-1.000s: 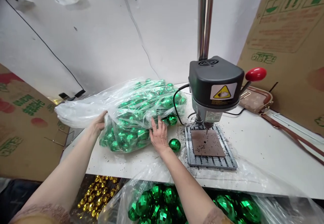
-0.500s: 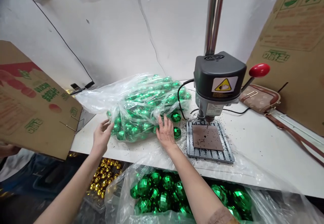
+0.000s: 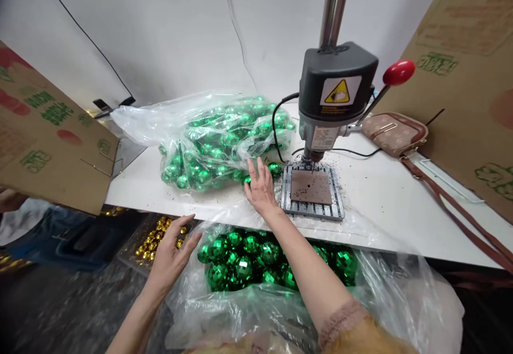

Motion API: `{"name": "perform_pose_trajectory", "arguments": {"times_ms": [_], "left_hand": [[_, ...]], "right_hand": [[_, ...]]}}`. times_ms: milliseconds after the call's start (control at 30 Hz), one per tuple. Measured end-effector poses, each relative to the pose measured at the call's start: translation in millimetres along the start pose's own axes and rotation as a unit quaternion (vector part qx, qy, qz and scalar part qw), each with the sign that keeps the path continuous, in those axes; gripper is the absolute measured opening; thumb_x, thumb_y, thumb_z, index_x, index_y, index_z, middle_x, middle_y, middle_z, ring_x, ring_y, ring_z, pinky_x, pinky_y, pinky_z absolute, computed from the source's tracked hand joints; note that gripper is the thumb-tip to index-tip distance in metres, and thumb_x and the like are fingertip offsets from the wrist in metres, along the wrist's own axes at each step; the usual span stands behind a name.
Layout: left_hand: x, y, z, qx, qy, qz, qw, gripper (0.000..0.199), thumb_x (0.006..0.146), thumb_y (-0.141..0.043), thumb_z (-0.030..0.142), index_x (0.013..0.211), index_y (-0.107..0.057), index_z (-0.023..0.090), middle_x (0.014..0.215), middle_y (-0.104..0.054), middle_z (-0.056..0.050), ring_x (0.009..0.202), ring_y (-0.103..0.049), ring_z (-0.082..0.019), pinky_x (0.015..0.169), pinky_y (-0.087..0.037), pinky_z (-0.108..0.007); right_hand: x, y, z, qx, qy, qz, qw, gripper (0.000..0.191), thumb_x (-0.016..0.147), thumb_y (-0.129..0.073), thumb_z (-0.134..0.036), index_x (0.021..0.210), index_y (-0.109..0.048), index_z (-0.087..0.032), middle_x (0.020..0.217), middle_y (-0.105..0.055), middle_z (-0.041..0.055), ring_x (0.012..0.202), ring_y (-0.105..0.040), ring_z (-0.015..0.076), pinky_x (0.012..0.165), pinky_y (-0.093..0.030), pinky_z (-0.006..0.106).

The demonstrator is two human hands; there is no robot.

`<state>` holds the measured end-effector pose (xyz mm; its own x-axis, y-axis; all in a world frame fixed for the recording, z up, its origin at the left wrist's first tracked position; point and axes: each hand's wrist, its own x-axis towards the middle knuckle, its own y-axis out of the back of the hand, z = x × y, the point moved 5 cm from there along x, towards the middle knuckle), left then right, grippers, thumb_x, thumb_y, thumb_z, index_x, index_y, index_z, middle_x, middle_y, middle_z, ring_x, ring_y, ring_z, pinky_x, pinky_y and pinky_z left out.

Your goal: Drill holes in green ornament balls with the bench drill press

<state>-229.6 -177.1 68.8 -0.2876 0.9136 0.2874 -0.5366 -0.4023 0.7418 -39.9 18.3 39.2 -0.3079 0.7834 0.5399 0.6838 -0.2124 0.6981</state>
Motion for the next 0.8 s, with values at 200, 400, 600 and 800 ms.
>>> {"name": "perform_pose_trajectory", "arguments": {"times_ms": [200, 400, 600, 800], "left_hand": [[-13.0, -9.5, -14.0, 0.096, 0.090, -0.058, 0.990, 0.070, 0.087, -0.056, 0.062, 0.141, -0.047, 0.018, 0.133, -0.061, -0.015, 0.117, -0.062, -0.032, 0.098, -0.049, -0.044], [-22.5, -22.1, -27.8, 0.110, 0.135, -0.092, 0.980, 0.053, 0.086, -0.054, 0.059, 0.121, -0.066, 0.020, 0.061, -0.062, 0.000, 0.055, -0.059, -0.020, 0.061, -0.044, -0.029], [-21.5, -28.1, -20.6, -0.127, 0.162, -0.070, 0.976, 0.046, 0.079, -0.067, 0.058, 0.099, -0.070, 0.016, 0.060, -0.062, 0.000, 0.054, -0.055, -0.015, 0.053, -0.042, -0.023], [0.2, -24.4, 0.8, -0.469, 0.311, -0.038, 0.826, 0.030, 0.066, -0.085, 0.033, 0.078, -0.063, 0.016, 0.056, -0.059, 0.004, 0.042, -0.048, -0.007, 0.041, -0.041, -0.016]], "right_hand": [[-55.5, 78.2, 9.8, 0.046, 0.102, -0.029, 0.993, 0.036, 0.096, -0.048, -0.029, 0.130, -0.057, -0.023, 0.136, -0.059, 0.0097, 0.128, -0.056, 0.0194, 0.110, -0.050, 0.039], [-173.6, 145.1, 32.7, 0.021, 0.185, -0.039, 0.982, 0.025, 0.088, -0.058, -0.012, 0.109, -0.066, -0.023, 0.097, -0.075, 0.0003, 0.091, -0.067, 0.0112, 0.080, -0.059, 0.025], [-262.8, 173.8, 65.0, -0.150, 0.060, 0.039, 0.986, 0.044, 0.083, -0.066, -0.015, 0.126, -0.061, -0.021, 0.134, -0.061, 0.0128, 0.124, -0.054, 0.0278, 0.098, -0.054, 0.048], [-281.6, 173.1, 90.2, -0.170, -0.010, -0.051, 0.984, 0.033, 0.093, -0.052, -0.036, 0.121, -0.065, -0.025, 0.132, -0.061, 0.0111, 0.117, -0.058, 0.0269, 0.089, -0.057, 0.046]]}}
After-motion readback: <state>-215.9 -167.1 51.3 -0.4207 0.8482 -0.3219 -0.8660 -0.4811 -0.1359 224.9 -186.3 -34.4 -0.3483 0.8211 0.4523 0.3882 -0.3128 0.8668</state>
